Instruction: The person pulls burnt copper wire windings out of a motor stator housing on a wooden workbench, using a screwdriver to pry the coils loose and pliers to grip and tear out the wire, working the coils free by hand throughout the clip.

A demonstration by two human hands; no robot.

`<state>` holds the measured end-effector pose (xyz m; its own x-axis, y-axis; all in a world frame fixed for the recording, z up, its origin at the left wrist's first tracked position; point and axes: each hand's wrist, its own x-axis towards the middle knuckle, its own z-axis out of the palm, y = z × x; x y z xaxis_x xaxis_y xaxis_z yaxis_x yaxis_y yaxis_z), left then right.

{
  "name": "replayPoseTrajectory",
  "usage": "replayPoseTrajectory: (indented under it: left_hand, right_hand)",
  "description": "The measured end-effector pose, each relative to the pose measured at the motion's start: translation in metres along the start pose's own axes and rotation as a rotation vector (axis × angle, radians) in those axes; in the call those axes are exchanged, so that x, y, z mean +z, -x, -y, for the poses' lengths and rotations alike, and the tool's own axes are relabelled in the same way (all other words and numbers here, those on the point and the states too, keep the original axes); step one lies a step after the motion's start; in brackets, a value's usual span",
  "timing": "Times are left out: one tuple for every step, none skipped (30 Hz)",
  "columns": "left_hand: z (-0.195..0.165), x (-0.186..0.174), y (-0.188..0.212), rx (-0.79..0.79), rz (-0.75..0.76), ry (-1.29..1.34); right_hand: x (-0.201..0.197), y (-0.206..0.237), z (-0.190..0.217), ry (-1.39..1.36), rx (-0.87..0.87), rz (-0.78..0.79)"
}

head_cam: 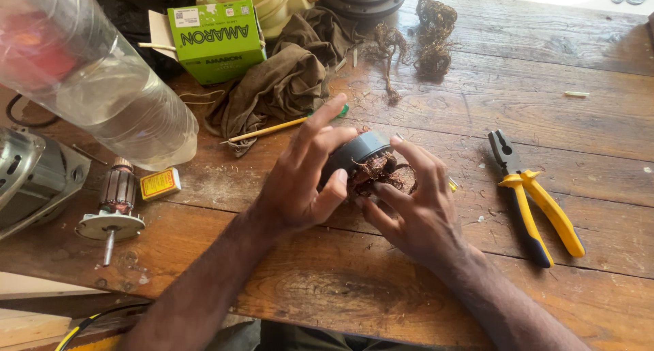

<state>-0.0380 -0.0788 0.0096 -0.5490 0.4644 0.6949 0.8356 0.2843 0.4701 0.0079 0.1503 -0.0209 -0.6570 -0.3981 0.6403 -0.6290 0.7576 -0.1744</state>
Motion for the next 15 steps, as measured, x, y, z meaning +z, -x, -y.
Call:
replayPoseTrajectory:
  left_hand:
    - [0.002, 0.0, 0.0, 0.005, 0.015, -0.037]
    - [0.003, 0.0, 0.001, 0.01, 0.03, -0.074]
    - [0.005, 0.003, 0.001, -0.014, 0.052, -0.086]
    - [0.006, 0.006, 0.0, -0.039, 0.073, -0.1]
    - [0.007, 0.009, 0.0, -0.066, 0.093, -0.112]
    - [0.008, 0.01, 0.0, -0.049, 0.09, -0.128]
    - [0.009, 0.01, 0.0, -0.029, 0.088, -0.147]
    - [0.009, 0.01, 0.001, -0.012, 0.088, -0.165]
    - [0.009, 0.01, 0.001, -0.022, 0.087, -0.17]
    - [0.008, 0.008, 0.001, -0.032, 0.091, -0.173]
    - [0.006, 0.007, 0.002, -0.042, 0.097, -0.172]
    - [0.004, 0.006, 0.001, -0.072, 0.099, -0.142]
    - [0.002, 0.005, 0.0, -0.1, 0.094, -0.117]
    - [0.0, 0.004, 0.0, -0.129, 0.086, -0.093]
    - [-0.002, 0.002, -0.001, -0.118, 0.071, -0.089]
  right_hand:
    - [0.0, -0.002, 0.003, 0.03, -0.009, 0.002]
    - [0.0, -0.003, 0.006, 0.059, -0.016, 0.002]
    - [-0.001, -0.005, 0.008, 0.089, -0.024, 0.004]
    - [-0.001, -0.007, 0.01, 0.076, -0.02, 0.002]
    - [-0.002, -0.008, 0.013, 0.062, -0.016, 0.003]
    - [-0.003, -0.01, 0.015, 0.05, -0.014, 0.003]
    - [-0.004, -0.012, 0.016, 0.041, 0.015, 0.02]
    - [-0.005, -0.012, 0.017, 0.031, 0.046, 0.039]
    - [-0.007, -0.012, 0.019, 0.018, 0.079, 0.062]
    - [-0.008, -0.011, 0.02, 0.017, 0.068, 0.078]
    - [-0.01, -0.011, 0.021, 0.018, 0.059, 0.093]
    - [-0.011, -0.01, 0.021, 0.021, 0.045, 0.103]
    - [-0.013, -0.01, 0.021, 0.016, 0.029, 0.093]
    - [-0.015, -0.007, 0.021, 0.01, 0.012, 0.086]
    - [-0.018, -0.005, 0.021, 0.004, -0.002, 0.077]
